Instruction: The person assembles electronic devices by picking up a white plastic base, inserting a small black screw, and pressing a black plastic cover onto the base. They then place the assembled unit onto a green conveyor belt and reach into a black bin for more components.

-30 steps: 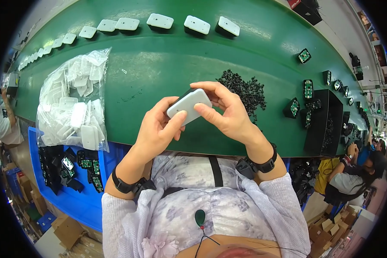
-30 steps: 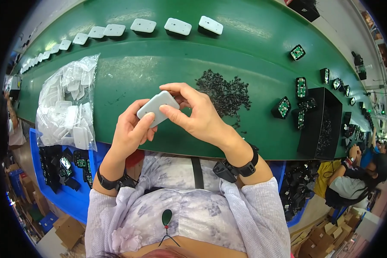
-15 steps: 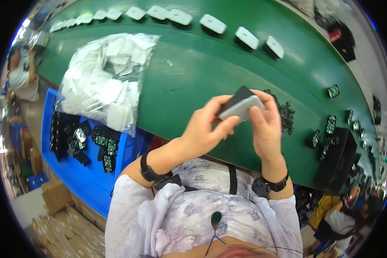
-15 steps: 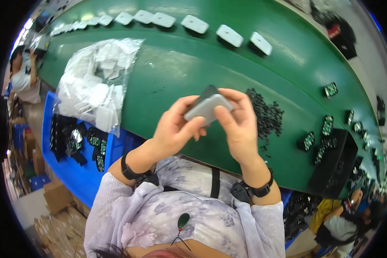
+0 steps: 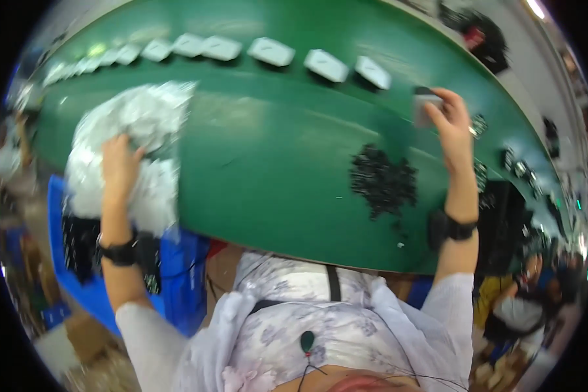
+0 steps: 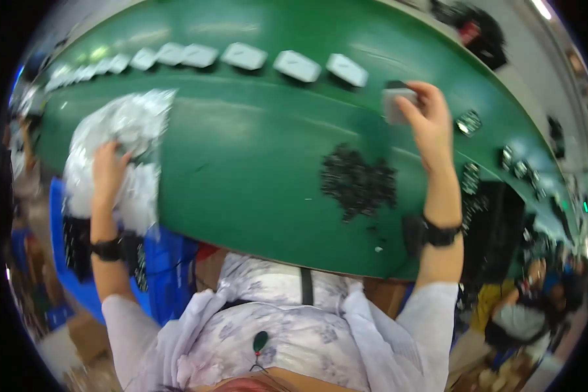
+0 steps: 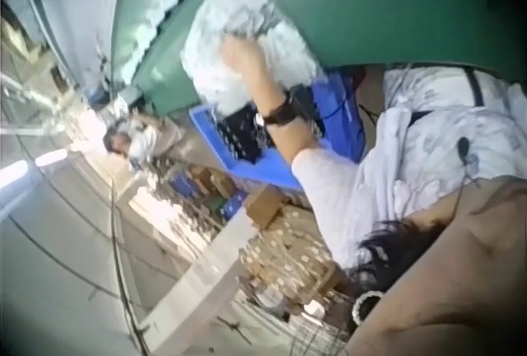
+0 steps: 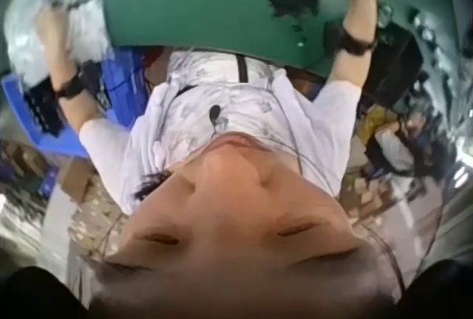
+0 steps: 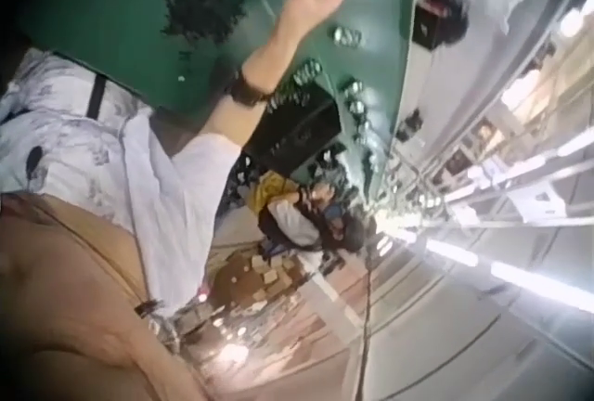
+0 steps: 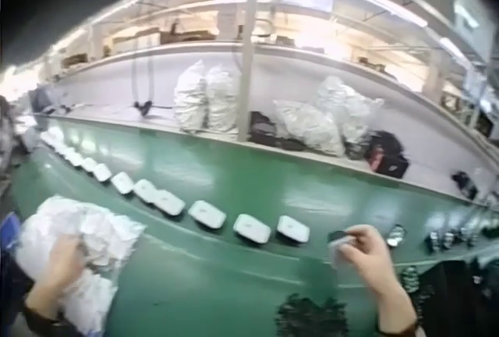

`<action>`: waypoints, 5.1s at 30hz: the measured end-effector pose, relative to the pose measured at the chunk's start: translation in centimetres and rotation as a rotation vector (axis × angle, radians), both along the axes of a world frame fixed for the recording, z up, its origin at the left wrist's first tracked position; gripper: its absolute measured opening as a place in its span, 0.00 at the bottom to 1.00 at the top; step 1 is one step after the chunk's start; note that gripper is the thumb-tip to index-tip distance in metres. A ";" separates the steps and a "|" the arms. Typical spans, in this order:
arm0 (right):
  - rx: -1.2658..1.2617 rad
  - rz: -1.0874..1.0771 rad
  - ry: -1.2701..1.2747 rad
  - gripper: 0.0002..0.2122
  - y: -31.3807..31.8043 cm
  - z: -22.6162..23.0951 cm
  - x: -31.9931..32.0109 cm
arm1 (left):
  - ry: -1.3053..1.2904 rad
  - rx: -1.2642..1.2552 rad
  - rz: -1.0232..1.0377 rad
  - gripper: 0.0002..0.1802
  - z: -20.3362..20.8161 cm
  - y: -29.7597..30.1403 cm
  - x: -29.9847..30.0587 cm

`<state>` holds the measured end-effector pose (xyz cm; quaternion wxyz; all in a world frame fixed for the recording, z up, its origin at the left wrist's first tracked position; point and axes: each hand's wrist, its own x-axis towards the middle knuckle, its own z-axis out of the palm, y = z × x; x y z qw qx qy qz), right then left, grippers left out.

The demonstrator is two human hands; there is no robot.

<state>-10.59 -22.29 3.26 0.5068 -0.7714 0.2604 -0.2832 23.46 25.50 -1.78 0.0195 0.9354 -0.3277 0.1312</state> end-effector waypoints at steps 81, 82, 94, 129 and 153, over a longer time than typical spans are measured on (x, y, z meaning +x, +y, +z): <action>0.170 0.031 -0.169 0.04 11.5 -1.2 -2.9 | 1.128 -1.047 -0.670 0.06 1.8 -26.6 -24.8; 0.171 0.033 -0.169 0.04 11.5 -1.1 -3.0 | 1.084 -1.025 -0.699 0.05 1.8 -26.7 -24.9; -0.087 -0.162 -0.206 0.04 10.9 -1.1 -3.9 | 1.656 -1.139 -0.439 0.16 3.0 -26.7 -24.8; 0.130 0.050 0.040 0.09 9.7 0.2 -4.8 | 1.310 -1.015 -0.728 0.04 3.0 -26.5 -25.4; -0.023 -0.438 0.793 0.24 -13.2 -1.1 -4.9 | 0.527 -0.345 -0.383 0.17 0.9 -23.3 -17.5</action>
